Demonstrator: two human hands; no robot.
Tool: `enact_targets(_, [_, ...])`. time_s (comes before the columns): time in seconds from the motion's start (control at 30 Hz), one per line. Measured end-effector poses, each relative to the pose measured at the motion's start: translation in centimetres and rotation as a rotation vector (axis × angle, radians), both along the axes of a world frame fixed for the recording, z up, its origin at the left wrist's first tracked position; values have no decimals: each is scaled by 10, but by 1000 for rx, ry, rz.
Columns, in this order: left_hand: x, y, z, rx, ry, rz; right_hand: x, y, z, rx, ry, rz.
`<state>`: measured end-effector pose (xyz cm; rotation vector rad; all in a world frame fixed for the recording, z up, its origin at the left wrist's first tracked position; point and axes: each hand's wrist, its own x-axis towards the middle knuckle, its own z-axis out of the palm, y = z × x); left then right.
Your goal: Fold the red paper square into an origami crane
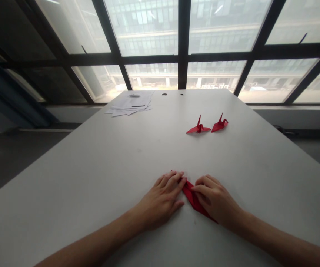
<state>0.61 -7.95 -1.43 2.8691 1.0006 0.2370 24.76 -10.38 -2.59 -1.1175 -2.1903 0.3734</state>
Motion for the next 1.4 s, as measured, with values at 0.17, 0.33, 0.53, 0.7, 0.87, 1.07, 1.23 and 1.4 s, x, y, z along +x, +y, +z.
enact_targets(0.17, [0, -6, 6, 32, -69, 1, 0, -2, 2, 72, -74, 27])
enact_targets(0.33, [0, -16, 13, -2, -122, 11, -1, -3, 4, 88, -108, 8])
enact_targets(0.53, [1, -13, 12, -7, -116, 3, -1, -4, 5, 139, -154, 36])
enact_targets(0.7, [-1, -9, 12, -43, -85, -52, 1, -5, 6, 148, -186, 69])
enact_targets(0.87, [-3, -8, 11, -54, -96, -61, 1, -6, 8, 151, -197, 89])
enact_targets(1.07, [0, -9, 11, -27, -103, -45, 1, -7, 8, 191, -260, 89])
enact_targets(1.23, [1, -8, 11, -24, -86, -82, 1, -6, 9, 207, -308, 98])
enact_targets(1.4, [1, -7, 9, -34, -70, -82, 2, -6, 8, 224, -317, 100])
